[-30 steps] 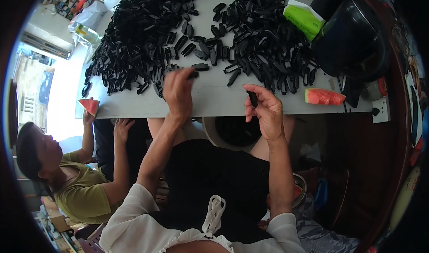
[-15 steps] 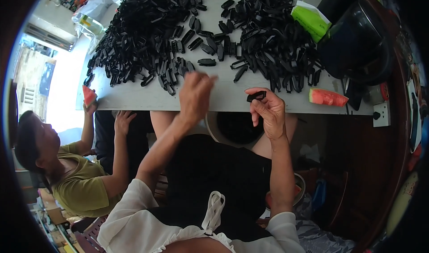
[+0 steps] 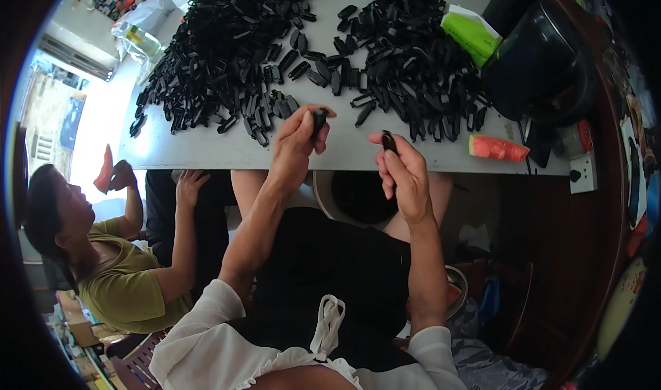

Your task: Assembling small black plastic clips or components by hand at a table.

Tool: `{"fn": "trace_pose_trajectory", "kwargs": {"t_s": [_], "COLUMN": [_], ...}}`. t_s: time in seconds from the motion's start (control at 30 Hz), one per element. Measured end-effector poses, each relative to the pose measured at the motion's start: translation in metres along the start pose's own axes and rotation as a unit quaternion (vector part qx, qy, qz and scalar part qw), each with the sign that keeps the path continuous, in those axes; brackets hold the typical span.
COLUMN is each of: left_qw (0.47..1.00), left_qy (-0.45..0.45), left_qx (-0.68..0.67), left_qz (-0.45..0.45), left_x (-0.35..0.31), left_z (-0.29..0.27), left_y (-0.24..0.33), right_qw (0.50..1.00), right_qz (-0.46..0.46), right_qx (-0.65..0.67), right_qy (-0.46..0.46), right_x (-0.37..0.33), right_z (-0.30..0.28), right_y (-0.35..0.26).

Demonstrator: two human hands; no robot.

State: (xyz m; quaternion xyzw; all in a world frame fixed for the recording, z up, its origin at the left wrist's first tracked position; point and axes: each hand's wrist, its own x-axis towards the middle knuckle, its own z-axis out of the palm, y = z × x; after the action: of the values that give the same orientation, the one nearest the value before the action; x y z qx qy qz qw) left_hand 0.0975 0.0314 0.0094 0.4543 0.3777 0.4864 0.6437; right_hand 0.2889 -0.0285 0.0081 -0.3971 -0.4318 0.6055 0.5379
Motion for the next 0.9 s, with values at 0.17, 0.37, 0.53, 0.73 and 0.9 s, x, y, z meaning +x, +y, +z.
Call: {"fn": "trace_pose_trajectory", "kwargs": {"t_s": [0.17, 0.37, 0.53, 0.73, 0.9], "left_qw": [0.994, 0.998, 0.998, 0.989, 0.984], "left_qy": [-0.031, -0.029, 0.010, 0.040, 0.066], "left_qx": [-0.068, 0.051, 0.054, 0.144, 0.167], "left_qz": [-0.074, -0.020, -0.020, -0.002, 0.009], "left_x": [-0.032, -0.046, -0.053, -0.055, -0.062], "left_z": [0.005, 0.015, 0.019, 0.015, 0.020], "left_y": [-0.002, -0.003, -0.004, -0.009, -0.019], "right_qw": [0.943, 0.852, 0.785, 0.735, 0.751], "right_qz": [-0.083, -0.161, -0.129, -0.124, -0.126], "right_qx": [-0.322, -0.497, -0.606, -0.667, -0.647], "right_qy": [0.018, 0.041, 0.026, 0.006, -0.034], "right_x": [0.008, 0.004, -0.003, -0.005, -0.015], "right_z": [0.031, 0.048, 0.057, 0.066, 0.057], "right_y": [0.001, -0.004, -0.010, -0.009, 0.004]}}
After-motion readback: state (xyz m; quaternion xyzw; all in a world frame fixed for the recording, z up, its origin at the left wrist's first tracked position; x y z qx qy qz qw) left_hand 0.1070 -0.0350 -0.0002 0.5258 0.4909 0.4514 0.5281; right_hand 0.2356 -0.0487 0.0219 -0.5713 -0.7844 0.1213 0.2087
